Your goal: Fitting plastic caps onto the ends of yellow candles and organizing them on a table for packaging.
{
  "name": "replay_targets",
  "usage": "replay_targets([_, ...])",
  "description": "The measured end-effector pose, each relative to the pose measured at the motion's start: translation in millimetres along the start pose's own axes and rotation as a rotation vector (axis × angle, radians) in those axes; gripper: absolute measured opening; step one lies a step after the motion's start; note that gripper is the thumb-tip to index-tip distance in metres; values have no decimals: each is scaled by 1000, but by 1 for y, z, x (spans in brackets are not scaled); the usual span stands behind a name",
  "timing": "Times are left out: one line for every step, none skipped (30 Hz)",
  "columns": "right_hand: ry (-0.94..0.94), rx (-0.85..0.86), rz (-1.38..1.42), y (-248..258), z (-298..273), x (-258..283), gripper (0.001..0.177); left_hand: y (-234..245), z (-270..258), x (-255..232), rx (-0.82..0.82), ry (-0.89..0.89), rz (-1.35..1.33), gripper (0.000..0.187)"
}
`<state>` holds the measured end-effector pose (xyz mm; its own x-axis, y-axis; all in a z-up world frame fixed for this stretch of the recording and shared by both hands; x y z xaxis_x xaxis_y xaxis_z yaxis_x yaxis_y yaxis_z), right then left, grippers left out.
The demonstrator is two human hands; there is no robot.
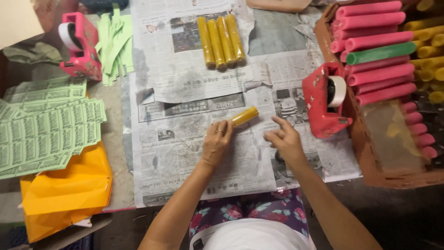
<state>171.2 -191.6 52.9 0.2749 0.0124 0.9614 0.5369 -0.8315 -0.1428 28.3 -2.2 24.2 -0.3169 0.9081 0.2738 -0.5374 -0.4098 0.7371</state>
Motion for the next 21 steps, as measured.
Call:
replay_targets([-5, 8, 2, -13, 18, -7, 65, 5, -1, -1, 7, 3, 6, 26])
replay_targets([14, 75, -81, -28, 35, -14, 67, 10, -2, -3, -4, -12, 0, 26])
replay_targets([35, 138, -164, -42, 52, -21, 69, 14, -2, -6, -18, -30, -9, 26])
replay_targets([32, 142, -162, -54, 57, -18, 69, 14, -5, -7, -14, -29, -6, 26])
replay_targets([-1, 111, -367, -64, 63, -14, 74, 12, -6, -9, -13, -29, 2, 26])
replay_targets([-34, 77, -572, -74, 69, -9, 79, 10, -7, -9, -13, -29, 10, 27])
replay_targets([-33, 79, -573, -78, 75, -12, 79, 5, -10, -10, -13, -27, 11, 27])
replay_targets([-51, 53, -650, -80, 81, -16, 82, 0, -12, -12, -21, -36, 4, 28])
replay_targets([-74, 26, -728, -81, 86, -21, 85, -4, -17, -14, -26, -45, -6, 29])
replay_targets([-77, 27, -729, -83, 86, -22, 85, -4, -18, -14, -23, -43, -8, 29])
replay_targets([-75, 10, -759, -83, 86, -21, 86, -5, -19, -14, -36, -42, -7, 29])
replay_targets([-72, -7, -788, -83, 87, -20, 87, -5, -20, -14, -50, -40, -5, 29])
replay_targets([-75, -10, -790, -85, 83, -19, 87, -7, -21, -14, -49, -40, -10, 29])
replay_targets([-77, -16, -832, -87, 80, -17, 86, -9, -22, -14, -60, -38, -17, 29])
replay_targets([-77, -21, -874, -89, 77, -15, 85, -11, -22, -14, -73, -36, -22, 29])
replay_targets([-79, -22, -875, -92, 69, -1, 85, -12, -23, -15, -73, -36, -24, 29])
replay_targets([-97, 3, -881, -97, 62, 13, 85, -13, -22, -15, -84, -24, -21, 28])
replay_targets([-115, 27, -886, -101, 55, 27, 85, -14, -22, -15, -95, -13, -18, 27])
replay_targets([-114, 29, -886, -100, 54, 31, 85, -10, -19, -13, -94, -12, -17, 27])
replay_targets([-111, 31, -902, -98, 53, 35, 85, -6, -17, -11, -80, -2, -28, 27])
replay_targets([-108, 34, -919, -96, 51, 39, 85, -1, -15, -10, -65, 9, -40, 27])
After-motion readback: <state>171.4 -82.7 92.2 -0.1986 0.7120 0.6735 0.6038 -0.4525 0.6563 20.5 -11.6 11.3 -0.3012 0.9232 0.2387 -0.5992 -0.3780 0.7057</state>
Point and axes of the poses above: each hand's wrist, its own z-axis towards the middle knuckle, its own y-axis out of the back of the hand, x = y × z, the point moved 3 cm from there along z, towards the middle knuckle, and after that the axes turned 12 degrees about z, right-handed, at the moved point
